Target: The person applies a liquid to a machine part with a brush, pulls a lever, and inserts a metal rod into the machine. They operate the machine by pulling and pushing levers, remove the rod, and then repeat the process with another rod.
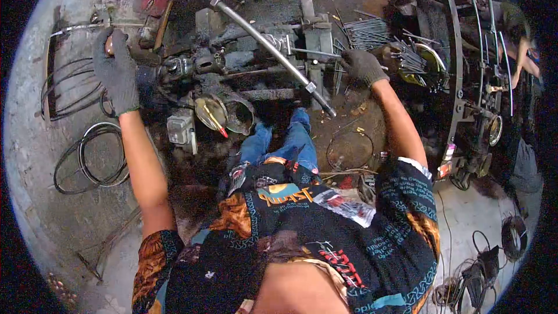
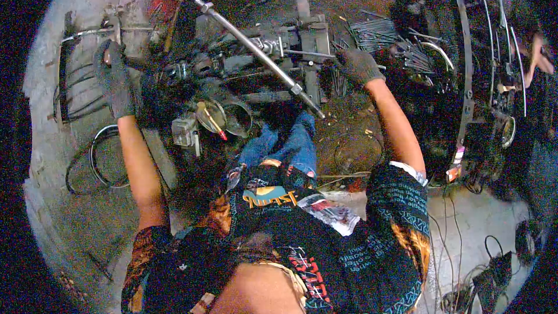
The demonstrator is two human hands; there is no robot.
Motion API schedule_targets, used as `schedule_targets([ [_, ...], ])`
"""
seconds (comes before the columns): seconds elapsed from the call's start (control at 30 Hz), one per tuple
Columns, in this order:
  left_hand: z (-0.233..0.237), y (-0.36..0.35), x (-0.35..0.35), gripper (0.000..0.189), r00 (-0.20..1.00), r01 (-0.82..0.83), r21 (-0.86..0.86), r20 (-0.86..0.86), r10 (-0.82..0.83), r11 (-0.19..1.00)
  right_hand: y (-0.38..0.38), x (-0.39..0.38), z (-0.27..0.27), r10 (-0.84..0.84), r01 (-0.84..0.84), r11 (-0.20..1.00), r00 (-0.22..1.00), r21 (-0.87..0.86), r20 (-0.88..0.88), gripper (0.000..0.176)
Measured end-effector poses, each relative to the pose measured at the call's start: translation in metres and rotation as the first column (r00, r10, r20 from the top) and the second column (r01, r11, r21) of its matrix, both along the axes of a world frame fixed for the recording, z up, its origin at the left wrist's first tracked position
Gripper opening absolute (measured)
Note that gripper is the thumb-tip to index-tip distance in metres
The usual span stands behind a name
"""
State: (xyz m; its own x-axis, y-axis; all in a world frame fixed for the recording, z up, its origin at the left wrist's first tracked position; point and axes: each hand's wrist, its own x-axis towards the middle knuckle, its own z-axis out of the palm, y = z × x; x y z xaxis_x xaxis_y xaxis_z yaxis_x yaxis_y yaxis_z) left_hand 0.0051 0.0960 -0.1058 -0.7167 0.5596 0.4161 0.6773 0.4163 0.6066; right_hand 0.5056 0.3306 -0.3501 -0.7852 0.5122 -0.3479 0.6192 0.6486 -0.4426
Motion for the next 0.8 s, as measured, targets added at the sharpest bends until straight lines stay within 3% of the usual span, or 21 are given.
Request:
schedule_targets([
  [0.07, 0.000, 0.001, 0.006, 0.032, 0.999, 0.024, 0.016, 0.041, -0.024, 1.000, 0.002, -0.011, -0.007, 0.020, -0.020, 0.999, 0.999, -0.025, 0.027, 0.037],
  [0.1, 0.005, 0.004, 0.013, 0.032, 0.998, 0.008, -0.019, -0.061, -0.010, 1.000, 0.002, -0.015, -0.008, 0.025, -0.025, 0.999, 1.000, -0.026, -0.007, 0.036],
  [0.13, 0.004, 0.003, 0.012, 0.032, 0.998, -0.001, -0.021, -0.060, -0.001, 1.000, 0.005, -0.019, -0.009, 0.029, -0.030, 0.999, 0.999, -0.024, -0.039, 0.034],
  [0.2, -0.001, 0.002, 0.009, 0.032, 0.997, 0.004, 0.057, 0.079, -0.008, 0.998, 0.012, -0.020, -0.025, 0.029, -0.028, 1.000, 0.999, 0.011, -0.023, 0.032],
  [0.27, -0.002, 0.003, 0.008, 0.033, 1.000, -0.003, 0.036, 0.010, 0.002, 0.999, 0.018, -0.020, -0.033, 0.054, -0.047, 0.998, 0.986, 0.048, -0.156, 0.032],
  [0.3, -0.002, 0.001, 0.008, 0.033, 0.998, -0.003, 0.011, -0.057, 0.004, 1.000, 0.024, -0.023, -0.033, 0.091, -0.091, 0.996, 0.996, 0.013, -0.023, 0.033],
  [0.47, -0.005, 0.002, 0.008, 0.034, 1.000, -0.012, 0.046, 0.019, 0.011, 0.999, 0.030, -0.041, -0.049, 0.138, -0.141, 0.990, 0.987, -0.031, -0.083, 0.029],
  [0.57, -0.006, 0.001, 0.010, 0.033, 0.998, -0.045, 0.028, 0.041, 0.044, 0.999, -0.003, -0.083, -0.042, 0.246, -0.267, 0.959, 0.951, -0.097, -0.187, 0.030],
  [0.67, -0.004, 0.002, 0.009, 0.032, 0.998, -0.049, 0.010, 0.050, 0.048, 0.999, -0.031, -0.123, -0.051, 0.142, -0.190, 0.981, 0.819, -0.030, -0.556, 0.032],
  [0.77, 0.001, 0.000, 0.013, 0.032, 0.998, -0.062, -0.035, 0.007, 0.063, 0.997, -0.029, -0.135, -0.034, 0.226, -0.242, 0.970, 0.929, -0.020, -0.293, 0.023],
  [0.8, 0.002, 0.001, 0.017, 0.032, 0.997, -0.082, -0.053, -0.015, 0.081, 0.995, -0.032, -0.133, -0.033, 0.119, -0.173, 0.983, 0.867, -0.067, -0.483, 0.019],
])
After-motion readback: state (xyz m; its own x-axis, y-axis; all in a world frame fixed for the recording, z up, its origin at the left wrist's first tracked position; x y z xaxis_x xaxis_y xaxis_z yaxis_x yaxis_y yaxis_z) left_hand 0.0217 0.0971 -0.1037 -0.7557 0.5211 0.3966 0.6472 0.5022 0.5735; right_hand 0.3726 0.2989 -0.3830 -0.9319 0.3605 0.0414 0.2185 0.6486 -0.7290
